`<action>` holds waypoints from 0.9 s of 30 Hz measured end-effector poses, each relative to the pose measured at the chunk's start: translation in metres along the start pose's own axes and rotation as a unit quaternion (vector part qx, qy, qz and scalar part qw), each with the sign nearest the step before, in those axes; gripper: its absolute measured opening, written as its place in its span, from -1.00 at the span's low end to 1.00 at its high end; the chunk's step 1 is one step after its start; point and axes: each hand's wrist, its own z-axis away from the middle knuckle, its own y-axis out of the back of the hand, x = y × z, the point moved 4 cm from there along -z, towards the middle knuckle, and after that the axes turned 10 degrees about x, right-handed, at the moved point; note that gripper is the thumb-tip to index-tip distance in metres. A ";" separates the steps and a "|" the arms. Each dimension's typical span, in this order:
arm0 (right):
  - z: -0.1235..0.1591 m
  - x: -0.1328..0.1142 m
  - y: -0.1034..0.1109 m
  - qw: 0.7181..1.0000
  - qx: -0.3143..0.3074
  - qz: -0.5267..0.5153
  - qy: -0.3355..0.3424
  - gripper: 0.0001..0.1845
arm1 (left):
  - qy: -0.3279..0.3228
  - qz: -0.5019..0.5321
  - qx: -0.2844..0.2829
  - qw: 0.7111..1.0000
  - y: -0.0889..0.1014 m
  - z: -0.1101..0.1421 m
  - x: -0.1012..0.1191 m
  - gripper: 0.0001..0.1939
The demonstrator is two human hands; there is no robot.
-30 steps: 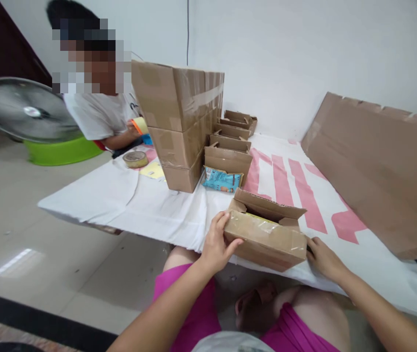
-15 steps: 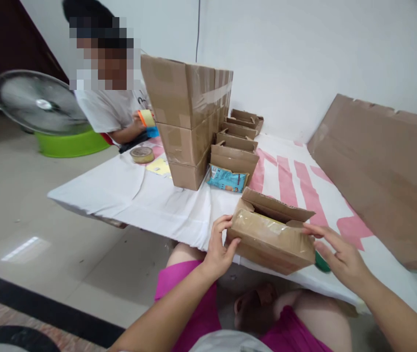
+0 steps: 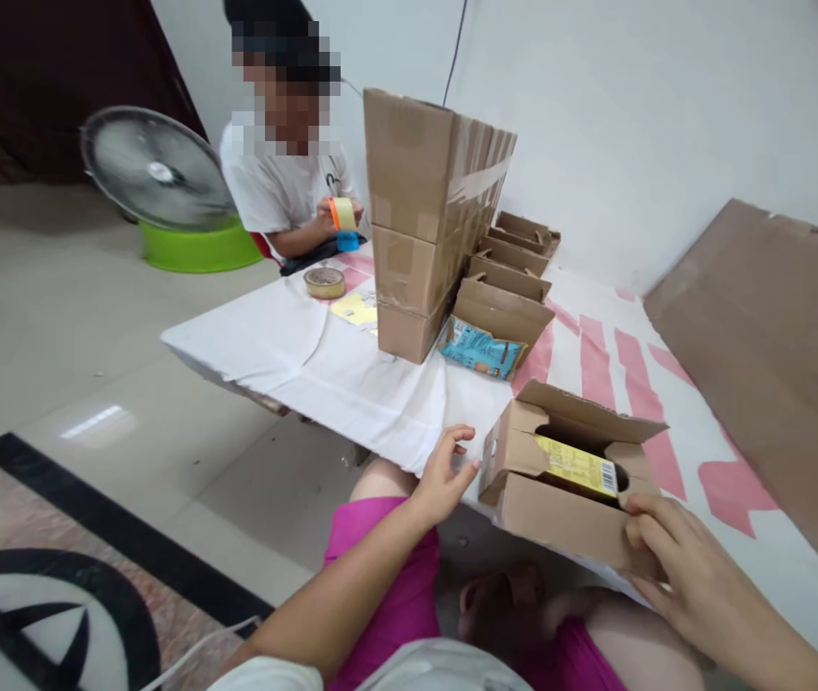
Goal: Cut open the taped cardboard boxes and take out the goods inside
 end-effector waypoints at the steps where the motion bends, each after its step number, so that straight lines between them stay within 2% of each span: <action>1: 0.002 0.000 -0.003 1.000 -0.010 0.013 0.002 -0.84 | -0.001 0.004 -0.010 1.000 -0.002 0.000 0.000 -0.64; 3: 0.005 -0.001 -0.008 0.999 -0.028 0.032 0.003 -0.76 | -0.005 0.005 -0.031 1.000 -0.007 -0.002 0.001 -0.58; 8: 0.007 -0.002 -0.012 0.999 -0.012 0.045 0.001 -0.78 | -0.024 -0.030 -0.040 0.998 -0.013 -0.010 0.007 -0.54; 14: 0.009 0.000 -0.015 0.999 0.009 0.052 0.013 -0.76 | -0.101 -0.077 -0.023 0.992 -0.014 -0.015 0.013 -0.72; 17: 0.011 0.000 -0.016 0.999 0.005 0.051 0.013 -0.76 | -0.107 -0.096 -0.013 0.989 -0.015 -0.013 0.013 -0.83; 21: 0.010 0.001 -0.016 0.999 0.005 0.043 -0.001 -0.77 | -0.104 -0.101 -0.004 0.989 -0.018 -0.016 0.015 -0.86; 24: 0.006 -0.003 -0.010 1.000 0.018 0.017 0.000 -0.81 | -0.107 -0.094 0.078 0.987 -0.007 -0.021 0.027 -0.87; 26: 0.004 -0.008 -0.001 0.999 0.049 -0.019 -0.009 -0.86 | -0.134 -0.103 0.155 0.973 0.007 -0.020 0.046 -0.87; 27: 0.004 -0.012 0.005 0.996 0.077 -0.044 -0.022 -0.88 | -0.161 -0.113 0.176 0.965 0.012 -0.018 0.058 -0.87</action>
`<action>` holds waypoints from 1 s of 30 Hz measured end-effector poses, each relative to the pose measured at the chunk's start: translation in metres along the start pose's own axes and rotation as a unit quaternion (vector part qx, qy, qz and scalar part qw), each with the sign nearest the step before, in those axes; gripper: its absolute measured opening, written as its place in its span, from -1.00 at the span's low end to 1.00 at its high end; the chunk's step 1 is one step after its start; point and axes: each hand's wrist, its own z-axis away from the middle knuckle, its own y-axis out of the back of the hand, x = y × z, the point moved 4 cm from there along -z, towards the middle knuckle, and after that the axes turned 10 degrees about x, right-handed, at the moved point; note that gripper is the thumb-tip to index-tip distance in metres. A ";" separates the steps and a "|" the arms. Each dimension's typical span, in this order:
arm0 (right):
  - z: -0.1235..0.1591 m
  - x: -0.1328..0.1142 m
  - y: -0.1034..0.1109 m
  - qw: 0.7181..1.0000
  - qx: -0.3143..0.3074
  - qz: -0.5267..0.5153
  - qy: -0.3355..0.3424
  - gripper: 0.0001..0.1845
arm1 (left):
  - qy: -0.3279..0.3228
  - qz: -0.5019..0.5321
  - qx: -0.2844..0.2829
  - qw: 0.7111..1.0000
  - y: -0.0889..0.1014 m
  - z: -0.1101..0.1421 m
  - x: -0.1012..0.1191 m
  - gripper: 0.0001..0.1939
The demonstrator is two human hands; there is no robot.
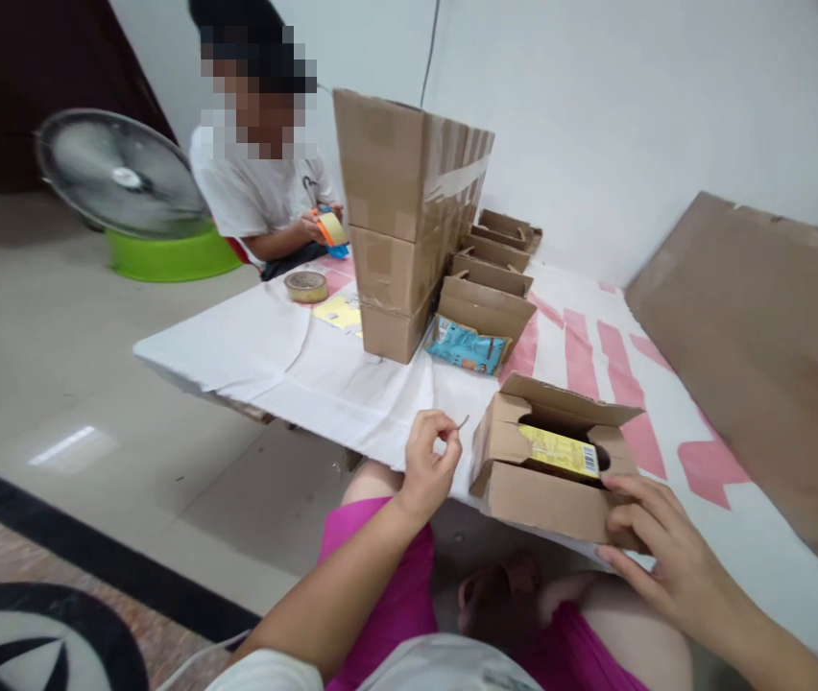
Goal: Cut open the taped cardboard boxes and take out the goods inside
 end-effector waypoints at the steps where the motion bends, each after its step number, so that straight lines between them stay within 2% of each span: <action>1: 0.000 -0.005 0.006 0.999 0.032 -0.033 -0.020 -0.91 | -0.043 -0.003 0.004 0.999 0.007 -0.003 0.014 -0.87; 3: 0.001 -0.016 0.014 0.986 0.078 -0.124 -0.076 -0.91 | -0.158 0.018 -0.027 0.987 0.015 -0.003 0.045 -0.82; 4: 0.001 -0.022 0.014 0.974 0.074 -0.184 -0.110 -0.89 | -0.217 0.040 -0.046 0.974 0.017 0.000 0.061 -0.81; 5: 0.002 -0.029 0.011 0.956 0.050 -0.250 -0.148 -0.84 | -0.270 0.064 -0.069 0.958 0.018 0.004 0.075 -0.80; 7: 0.003 -0.045 -0.001 0.902 -0.037 -0.370 -0.221 -0.68 | -0.350 0.104 -0.112 0.924 0.013 0.014 0.096 -0.83; 9: 0.003 -0.058 -0.014 0.850 -0.113 -0.432 -0.281 -0.58 | -0.389 0.118 -0.151 0.901 0.004 0.025 0.108 -0.88; 10: 0.004 -0.062 -0.019 0.835 -0.134 -0.438 -0.306 -0.56 | -0.396 0.117 -0.165 0.896 0.000 0.030 0.110 -0.89; 12: 0.007 -0.065 -0.023 0.828 -0.147 -0.422 -0.339 -0.57 | -0.401 0.108 -0.188 0.890 -0.007 0.038 0.110 -0.88; 14: 0.013 -0.060 -0.022 0.835 -0.133 -0.404 -0.348 -0.60 | -0.409 0.100 -0.195 0.886 -0.008 0.044 0.107 -0.85; 16: 0.022 -0.043 -0.017 0.843 -0.120 -0.394 -0.346 -0.61 | -0.412 0.093 -0.161 0.892 -0.003 0.044 0.102 -0.84; 18: 0.038 -0.010 -0.010 0.853 -0.114 -0.361 -0.358 -0.61 | -0.383 0.079 -0.105 0.914 0.004 0.038 0.094 -0.81; 20: 0.059 0.038 -0.001 0.876 -0.113 -0.260 -0.390 -0.60 | -0.316 0.054 -0.069 0.945 0.009 0.029 0.082 -0.78; 21: 0.073 0.066 0.005 0.884 -0.111 -0.156 -0.426 -0.60 | -0.273 0.043 -0.064 0.959 0.009 0.024 0.074 -0.76; 22: 0.089 0.094 0.011 0.877 -0.130 -0.040 -0.462 -0.62 | -0.230 0.034 -0.061 0.971 0.009 0.019 0.066 -0.74; 25: 0.129 0.151 0.024 0.839 -0.148 0.078 -0.518 -0.70 | -0.152 0.031 -0.056 0.986 0.004 0.013 0.047 -0.74; 28: 0.160 0.175 0.024 0.802 -0.186 0.131 -0.552 -0.75 | -0.147 0.045 -0.079 0.985 -0.001 0.012 0.042 -0.79; 30: 0.173 0.179 0.020 0.781 -0.212 0.152 -0.567 -0.77 | -0.145 0.060 -0.100 0.983 -0.004 0.012 0.042 -0.71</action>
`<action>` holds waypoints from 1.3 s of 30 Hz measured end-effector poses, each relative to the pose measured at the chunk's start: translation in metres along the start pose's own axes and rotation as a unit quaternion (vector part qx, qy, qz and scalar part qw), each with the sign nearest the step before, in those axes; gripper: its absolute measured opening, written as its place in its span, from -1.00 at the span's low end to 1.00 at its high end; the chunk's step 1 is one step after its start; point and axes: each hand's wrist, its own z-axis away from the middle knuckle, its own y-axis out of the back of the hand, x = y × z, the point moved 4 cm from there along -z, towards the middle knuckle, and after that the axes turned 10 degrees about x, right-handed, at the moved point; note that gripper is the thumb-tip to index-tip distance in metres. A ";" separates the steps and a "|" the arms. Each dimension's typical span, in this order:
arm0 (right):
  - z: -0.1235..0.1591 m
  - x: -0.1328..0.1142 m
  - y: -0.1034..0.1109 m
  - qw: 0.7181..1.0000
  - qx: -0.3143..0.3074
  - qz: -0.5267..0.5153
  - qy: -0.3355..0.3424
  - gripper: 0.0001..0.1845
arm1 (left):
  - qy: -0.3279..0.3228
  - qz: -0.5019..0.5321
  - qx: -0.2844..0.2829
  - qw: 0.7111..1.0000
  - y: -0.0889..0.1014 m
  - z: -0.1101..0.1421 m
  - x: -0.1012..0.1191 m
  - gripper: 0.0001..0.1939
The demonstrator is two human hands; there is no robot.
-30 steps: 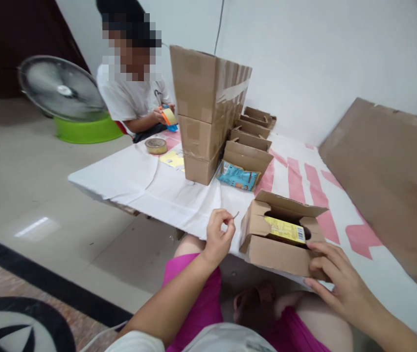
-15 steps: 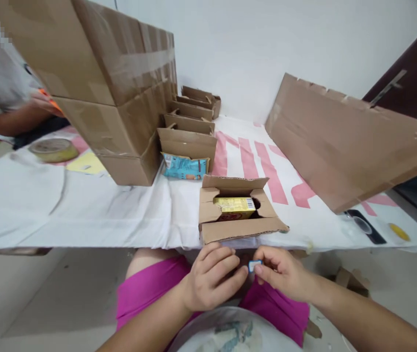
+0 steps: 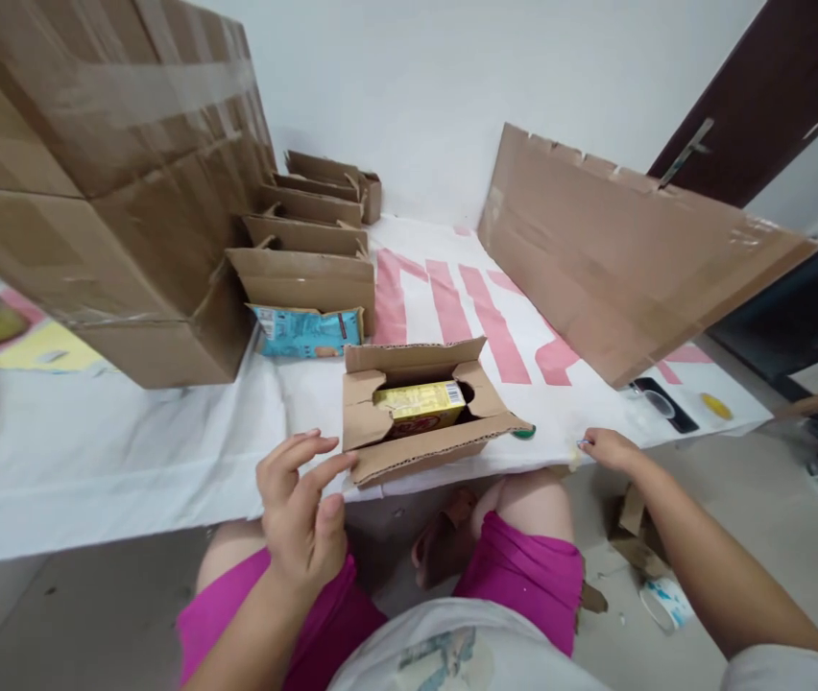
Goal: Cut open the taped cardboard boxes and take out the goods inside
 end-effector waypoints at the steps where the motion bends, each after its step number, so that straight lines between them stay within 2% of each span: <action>1: 0.000 0.003 -0.003 1.000 -0.007 0.012 -0.011 -0.77 | 0.005 0.012 -0.007 1.000 -0.001 -0.001 0.000 -0.65; 3: 0.000 0.007 -0.004 0.999 -0.012 0.033 -0.030 -0.74 | 0.022 0.036 -0.016 0.999 -0.002 -0.004 -0.001 -0.57; 5: -0.001 0.009 0.002 0.998 0.005 0.051 -0.047 -0.74 | 0.039 0.047 -0.031 0.998 -0.004 -0.007 -0.003 -0.64; 8: -0.003 0.001 0.019 0.994 0.077 0.061 -0.045 -0.76 | 0.039 0.029 -0.086 0.995 -0.010 -0.008 -0.002 -0.85; 10: -0.002 -0.015 0.032 0.990 0.127 0.049 -0.018 -0.74 | 0.028 0.001 -0.146 0.989 -0.016 -0.006 0.001 -0.85; 13: 0.010 -0.058 0.054 0.971 0.222 -0.030 0.088 -0.74 | 0.025 -0.037 -0.207 0.977 -0.024 0.002 0.005 -0.74; 15: 0.029 -0.096 0.074 0.924 0.299 -0.120 0.207 -0.78 | 0.025 -0.044 -0.208 0.977 -0.028 0.009 0.005 -0.66; 17: 0.052 -0.137 0.093 0.862 0.336 -0.181 0.334 -0.83 | 0.018 -0.039 -0.189 0.981 -0.030 0.015 0.003 -0.61; 19: 0.071 -0.177 0.106 0.815 0.321 -0.197 0.440 -0.87 | 0.008 -0.025 -0.172 0.985 -0.033 0.022 -0.002 -0.56; 21: 0.079 -0.214 0.111 0.790 0.267 -0.188 0.519 -0.84 | -0.002 -0.011 -0.160 0.987 -0.035 0.027 -0.007 -0.51; 23: 0.077 -0.243 0.108 0.791 0.206 -0.158 0.553 -0.72 | -0.010 -0.007 -0.153 0.988 -0.036 0.032 -0.010 -0.49; 26: 0.058 -0.269 0.094 0.833 0.142 -0.088 0.527 -0.45 | -0.014 -0.006 -0.158 0.987 -0.035 0.037 -0.012 -0.48; 28: 0.047 -0.278 0.083 0.855 0.115 -0.045 0.504 -0.36 | 0.004 0.015 -0.156 0.988 -0.032 0.040 -0.015 -0.46; 30: 0.042 -0.280 0.076 0.862 0.103 -0.026 0.496 -0.39 | 0.067 0.061 -0.137 0.986 -0.028 0.040 -0.025 -0.37; 32: 0.042 -0.279 0.072 0.863 0.103 -0.033 0.493 -0.46 | 0.162 0.114 -0.133 0.971 -0.026 0.041 -0.041 -0.11; 35: 0.048 -0.273 0.071 0.858 0.112 -0.064 0.498 -0.52 | 0.270 0.177 -0.216 0.921 -0.033 0.041 -0.063 0.34; 37: 0.054 -0.268 0.070 0.844 0.125 -0.086 0.514 -0.55 | 0.292 0.227 -0.282 0.885 -0.042 0.041 -0.070 0.48; 39: 0.060 -0.263 0.070 0.828 0.147 -0.105 0.531 -0.57 | 0.298 0.272 -0.311 0.861 -0.049 0.039 -0.074 0.55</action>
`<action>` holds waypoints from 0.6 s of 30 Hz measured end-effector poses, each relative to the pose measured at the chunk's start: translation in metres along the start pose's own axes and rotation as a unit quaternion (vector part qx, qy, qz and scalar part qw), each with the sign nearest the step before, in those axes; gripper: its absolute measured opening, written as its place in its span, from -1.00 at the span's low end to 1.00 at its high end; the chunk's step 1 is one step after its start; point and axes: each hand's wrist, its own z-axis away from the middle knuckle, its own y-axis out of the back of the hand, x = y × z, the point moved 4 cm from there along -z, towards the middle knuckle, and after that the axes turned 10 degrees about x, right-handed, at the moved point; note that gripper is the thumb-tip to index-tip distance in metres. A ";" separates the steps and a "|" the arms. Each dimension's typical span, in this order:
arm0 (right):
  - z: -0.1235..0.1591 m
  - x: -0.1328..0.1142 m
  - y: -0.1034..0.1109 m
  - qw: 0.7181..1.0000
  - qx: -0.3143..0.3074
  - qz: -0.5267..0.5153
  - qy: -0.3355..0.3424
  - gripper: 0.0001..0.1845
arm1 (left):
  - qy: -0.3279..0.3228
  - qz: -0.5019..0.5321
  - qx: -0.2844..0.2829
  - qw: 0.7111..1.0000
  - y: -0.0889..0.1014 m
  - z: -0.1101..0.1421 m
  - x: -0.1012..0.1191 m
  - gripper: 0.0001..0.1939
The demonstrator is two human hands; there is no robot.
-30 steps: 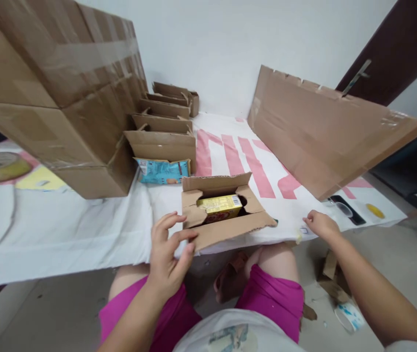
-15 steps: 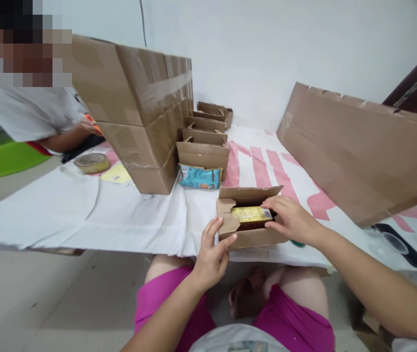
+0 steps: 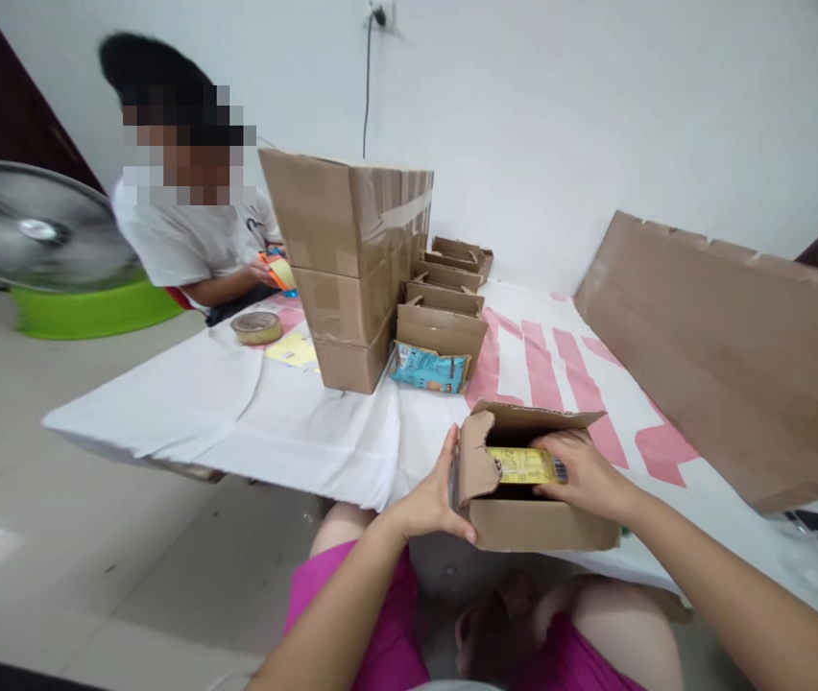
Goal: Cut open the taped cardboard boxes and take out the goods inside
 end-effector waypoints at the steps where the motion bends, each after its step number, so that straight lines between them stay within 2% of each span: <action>1: 0.003 -0.002 0.001 1.000 0.014 -0.001 0.013 -0.57 | 0.000 0.010 -0.003 1.000 0.000 -0.003 -0.001 0.56; 5: 0.014 -0.014 0.011 0.992 0.091 0.023 0.088 -0.59 | -0.005 -0.007 0.045 0.999 0.003 -0.009 -0.001 0.50; 8: 0.021 -0.022 0.030 0.973 0.156 0.082 0.152 -0.61 | -0.011 -0.025 0.067 0.997 0.009 -0.007 0.005 0.40; 11: 0.030 -0.014 0.055 0.960 0.183 0.143 0.156 -0.62 | 0.004 -0.027 0.094 0.995 0.021 0.000 0.007 0.36; 14: 0.042 0.010 0.073 0.968 0.184 0.150 0.085 -0.57 | 0.021 -0.018 0.111 0.993 0.032 0.007 0.006 0.34; 16: 0.051 0.029 0.076 0.976 0.177 0.127 -0.012 -0.52 | 0.025 -0.014 0.111 0.993 0.037 0.010 0.006 0.32; 18: 0.060 0.045 0.073 0.972 0.179 0.096 -0.116 -0.50 | 0.024 -0.015 0.105 0.994 0.039 0.010 0.007 0.31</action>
